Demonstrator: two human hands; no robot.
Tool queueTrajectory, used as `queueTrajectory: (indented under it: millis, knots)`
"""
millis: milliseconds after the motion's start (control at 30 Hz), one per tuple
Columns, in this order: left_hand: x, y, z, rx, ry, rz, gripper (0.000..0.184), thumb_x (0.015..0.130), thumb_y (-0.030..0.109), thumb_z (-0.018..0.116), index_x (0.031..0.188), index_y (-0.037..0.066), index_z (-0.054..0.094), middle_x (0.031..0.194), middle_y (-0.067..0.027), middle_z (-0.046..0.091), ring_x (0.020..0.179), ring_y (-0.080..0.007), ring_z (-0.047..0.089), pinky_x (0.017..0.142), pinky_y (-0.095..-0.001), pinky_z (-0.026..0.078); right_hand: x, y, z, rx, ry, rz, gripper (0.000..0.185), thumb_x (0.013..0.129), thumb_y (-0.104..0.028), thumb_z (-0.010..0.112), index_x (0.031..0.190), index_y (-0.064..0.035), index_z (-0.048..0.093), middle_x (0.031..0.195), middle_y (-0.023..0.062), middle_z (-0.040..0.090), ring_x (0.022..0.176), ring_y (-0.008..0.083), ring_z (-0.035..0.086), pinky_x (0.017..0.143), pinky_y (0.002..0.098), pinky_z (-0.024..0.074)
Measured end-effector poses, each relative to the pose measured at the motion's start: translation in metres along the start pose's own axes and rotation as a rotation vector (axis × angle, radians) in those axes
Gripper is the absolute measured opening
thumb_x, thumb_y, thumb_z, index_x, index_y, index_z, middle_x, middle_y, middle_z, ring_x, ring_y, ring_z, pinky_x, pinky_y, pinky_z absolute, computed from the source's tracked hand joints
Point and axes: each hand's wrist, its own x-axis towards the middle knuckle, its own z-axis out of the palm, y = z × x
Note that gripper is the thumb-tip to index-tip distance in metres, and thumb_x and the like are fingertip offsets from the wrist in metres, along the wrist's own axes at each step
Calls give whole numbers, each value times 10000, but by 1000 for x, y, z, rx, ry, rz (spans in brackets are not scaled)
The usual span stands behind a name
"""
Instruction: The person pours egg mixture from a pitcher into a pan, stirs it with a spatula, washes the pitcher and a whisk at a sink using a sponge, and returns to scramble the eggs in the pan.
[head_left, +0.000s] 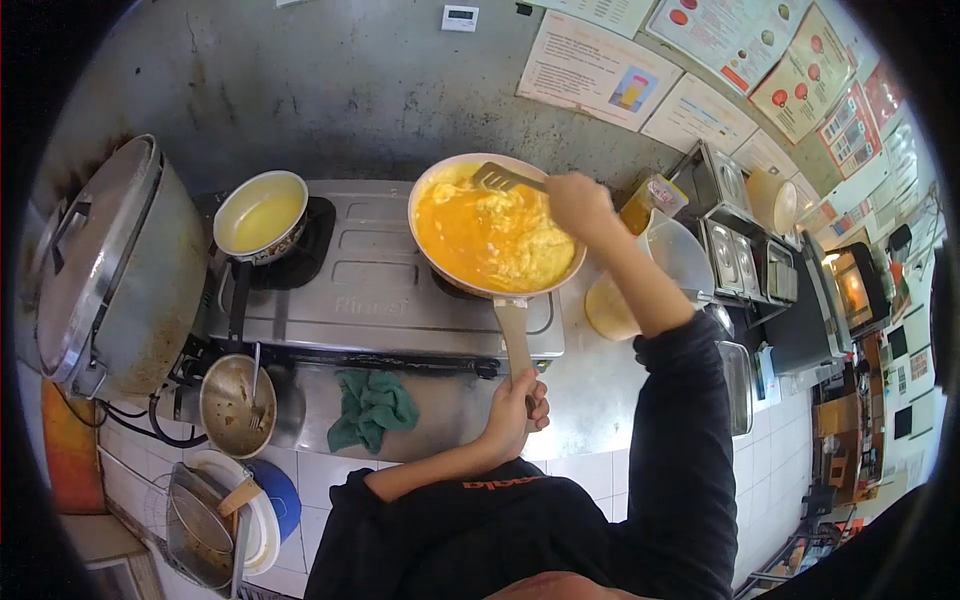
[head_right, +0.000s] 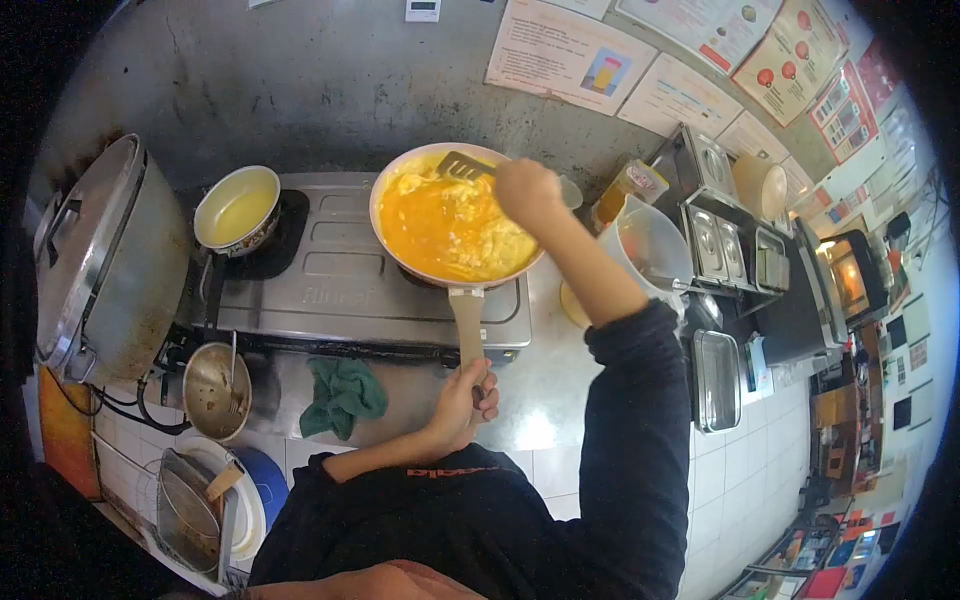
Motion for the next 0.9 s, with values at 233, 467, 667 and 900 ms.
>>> queueTrajectory:
  millis: [233,467,667,900]
  knots:
    - [1,-1,1,-18,-18,-13,188,871,275,446,950,110,405,690,-8,409,491,-96,370,423,-240,307,-8,55,15,156,7,133,215,767,-144,463,910,-44,588,855,194,595,824,347,573,721,428,458]
    - [4,-1,-2,29,-59,-19,141,886,234,411,936,121,342,671,-15,402,467,-102,385,408,-245,336,4,55,64,370,67,-48,290,813,-235,468,1067,-109,525,834,206,587,768,363,564,686,440,445]
    - [4,3,2,84,-64,-29,144,887,234,406,856,134,307,648,-9,392,462,-100,381,398,-253,344,-10,57,51,354,-38,-352,373,832,-263,462,1202,-226,430,792,168,596,659,343,573,612,428,454]
    - [4,3,0,80,-71,-38,147,883,238,414,865,136,310,651,-9,394,463,-99,384,401,-255,347,-52,71,-12,15,-20,-575,433,815,-244,484,1233,-304,390,627,103,556,542,270,557,515,386,457]
